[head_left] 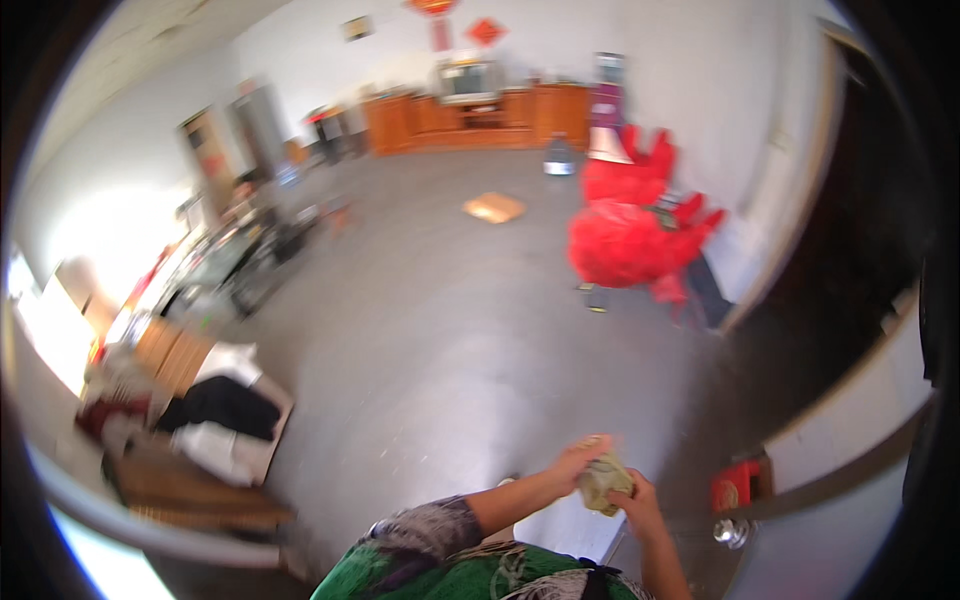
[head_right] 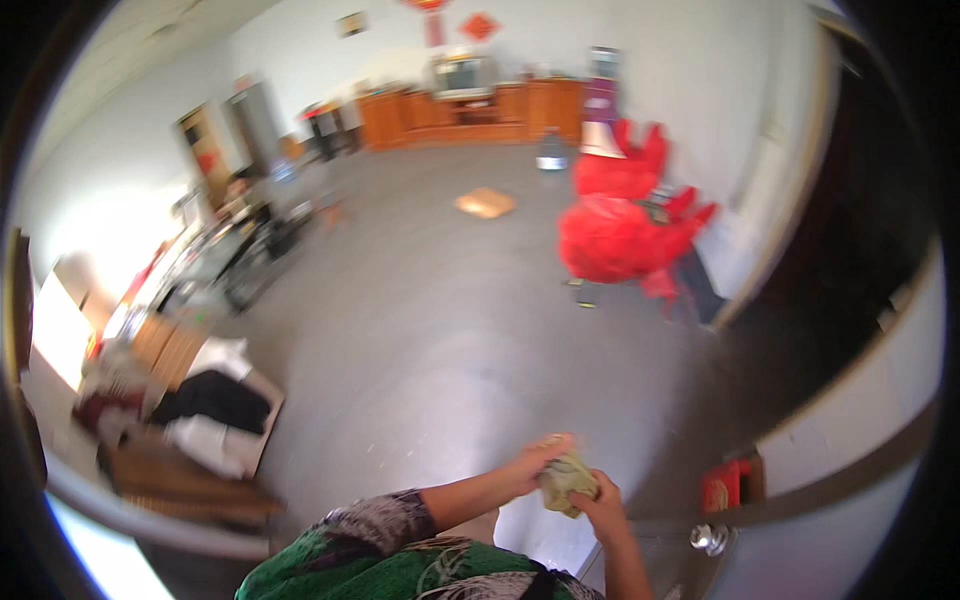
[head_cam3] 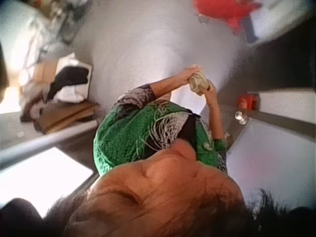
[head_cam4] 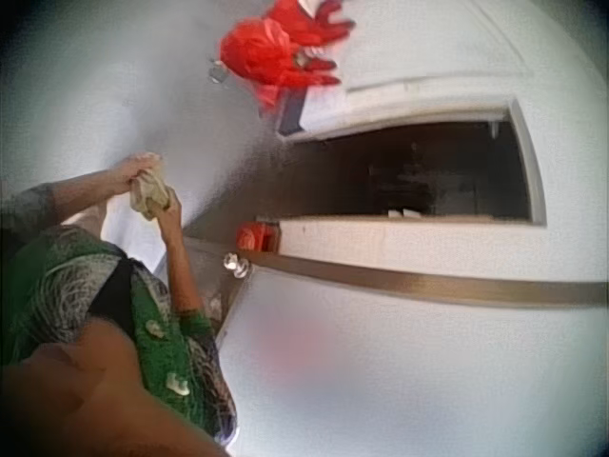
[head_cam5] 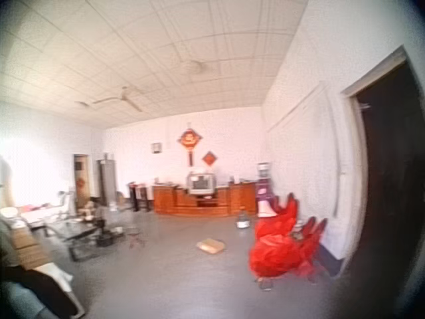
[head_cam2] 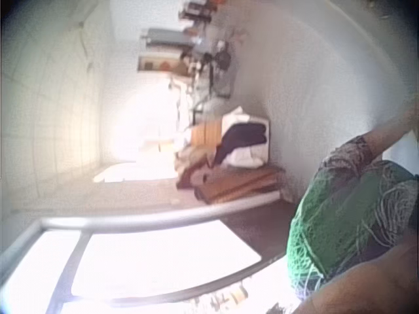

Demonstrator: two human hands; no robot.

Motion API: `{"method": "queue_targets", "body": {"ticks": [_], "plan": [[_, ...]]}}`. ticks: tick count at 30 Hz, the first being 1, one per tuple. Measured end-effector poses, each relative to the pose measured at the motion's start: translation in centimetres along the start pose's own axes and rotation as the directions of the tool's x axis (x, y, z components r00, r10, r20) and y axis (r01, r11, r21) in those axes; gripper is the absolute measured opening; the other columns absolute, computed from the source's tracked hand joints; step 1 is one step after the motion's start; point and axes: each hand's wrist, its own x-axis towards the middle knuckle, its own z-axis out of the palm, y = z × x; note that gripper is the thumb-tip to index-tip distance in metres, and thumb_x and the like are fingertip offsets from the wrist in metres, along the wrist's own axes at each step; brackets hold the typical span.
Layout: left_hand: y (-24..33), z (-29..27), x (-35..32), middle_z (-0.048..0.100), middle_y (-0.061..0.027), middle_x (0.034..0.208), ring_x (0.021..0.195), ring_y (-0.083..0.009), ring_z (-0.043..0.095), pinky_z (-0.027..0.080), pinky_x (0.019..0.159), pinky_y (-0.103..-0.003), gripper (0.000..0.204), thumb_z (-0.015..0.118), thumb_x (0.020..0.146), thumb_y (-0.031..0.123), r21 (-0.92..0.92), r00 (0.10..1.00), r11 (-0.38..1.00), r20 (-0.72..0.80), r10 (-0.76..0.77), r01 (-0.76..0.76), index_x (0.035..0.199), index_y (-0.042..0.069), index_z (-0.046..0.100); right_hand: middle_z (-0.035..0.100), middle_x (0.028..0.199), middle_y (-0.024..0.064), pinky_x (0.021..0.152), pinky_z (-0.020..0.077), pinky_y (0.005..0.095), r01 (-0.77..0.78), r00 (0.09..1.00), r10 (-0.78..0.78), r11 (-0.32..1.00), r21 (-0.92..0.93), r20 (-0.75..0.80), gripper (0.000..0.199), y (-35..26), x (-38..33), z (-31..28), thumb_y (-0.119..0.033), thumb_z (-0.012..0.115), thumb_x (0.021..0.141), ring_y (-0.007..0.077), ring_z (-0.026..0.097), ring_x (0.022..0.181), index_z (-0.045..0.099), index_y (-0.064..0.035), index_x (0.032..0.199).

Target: The person hangs a yellow cloth and a patterned cloth on a clothesline using hangers. Then the person sits on a small stool and washes a dark garment by hand in a large metal basin filled with water, repeatedly submerging and wringing the fabric.

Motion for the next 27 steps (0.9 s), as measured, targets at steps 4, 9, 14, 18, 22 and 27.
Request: {"method": "queue_targets", "body": {"ticks": [4,9,14,18,22,27], "plan": [[3.8,-4.2,7.2,0.06,-0.0032,0.098,0.092,-0.0176,0.06,0.051,0.083,-0.036,0.022,0.051,0.095,0.034,0.069,0.972,0.985,0.167,-0.167,0.157,0.101,0.013,0.055,0.06,0.103,0.0059,0.082,0.0492,0.0309,0.061,0.985,-0.05,0.996,0.061,-0.168,0.045,0.9,6.0,-3.2,0.0,0.07,0.074,0.0165,0.058,0.095,0.053,-0.0037,0.116],[8.8,-5.3,18.6,0.064,-0.0147,0.108,0.101,-0.032,0.061,0.049,0.089,-0.047,0.042,0.039,0.097,0.041,0.003,0.926,0.953,0.239,-0.294,0.302,0.104,0.004,0.058,0.062,0.099,0.0048,0.084,0.0469,0.0313,0.132,0.953,-0.129,0.991,-0.007,-0.274,0.042,-2.4,13.3,-5.7,-0.006,0.066,0.082,0.0137,0.057,0.095,0.053,-0.0098,0.121],[10.9,-0.6,24.0,0.065,-0.0153,0.101,0.094,-0.0334,0.062,0.05,0.085,-0.048,0.042,0.044,0.094,0.043,0.044,0.923,0.931,0.115,-0.366,0.363,0.097,0.004,0.057,0.063,0.093,0.0046,0.083,0.0469,0.0307,-0.016,0.841,-0.072,0.987,-0.159,-0.536,0.038,-4.2,12.7,-8.6,-0.006,0.06,0.085,0.0131,0.058,0.089,0.054,-0.0107,0.122],[9.7,3.2,28.5,0.065,-0.0145,0.093,0.088,-0.0336,0.063,0.052,0.079,-0.048,0.041,0.048,0.092,0.044,0.141,0.892,0.889,0.064,-0.448,0.436,0.096,0.004,0.057,0.064,0.094,0.0056,0.086,0.0473,0.0316,-0.083,0.747,0.008,0.993,-0.081,-0.665,0.038,-2.1,10.6,-11.6,-0.01,0.06,0.086,0.0156,0.059,0.091,0.053,-0.0085,0.123],[6.7,6.8,34.3,0.063,-0.0115,0.09,0.082,-0.0289,0.063,0.053,0.076,-0.042,0.032,0.055,0.091,0.034,0.248,0.871,0.864,0.121,-0.476,0.438,0.102,0.004,0.057,0.063,0.105,0.0105,0.089,0.0478,0.032,-0.174,0.759,0.036,0.973,-0.15,-0.65,0.044,-3.9,11.2,-15.2,-0.017,0.064,0.085,0.0182,0.062,0.096,0.05,-0.0092,0.126],[2.4,19.0,33.3,0.061,-0.0064,0.098,0.086,-0.0155,0.06,0.052,0.073,-0.029,0.034,0.063,0.086,0.01,0.623,0.837,0.777,0.375,-0.398,0.09,0.118,0.002,0.053,0.039,0.141,0.0164,0.096,0.0425,0.0486,0.008,0.822,0.188,0.94,0.342,-0.537,0.083,-5.9,13.6,-20.1,-0.063,0.057,0.083,0.0323,0.042,0.127,0.025,-0.0176,0.145]]}}
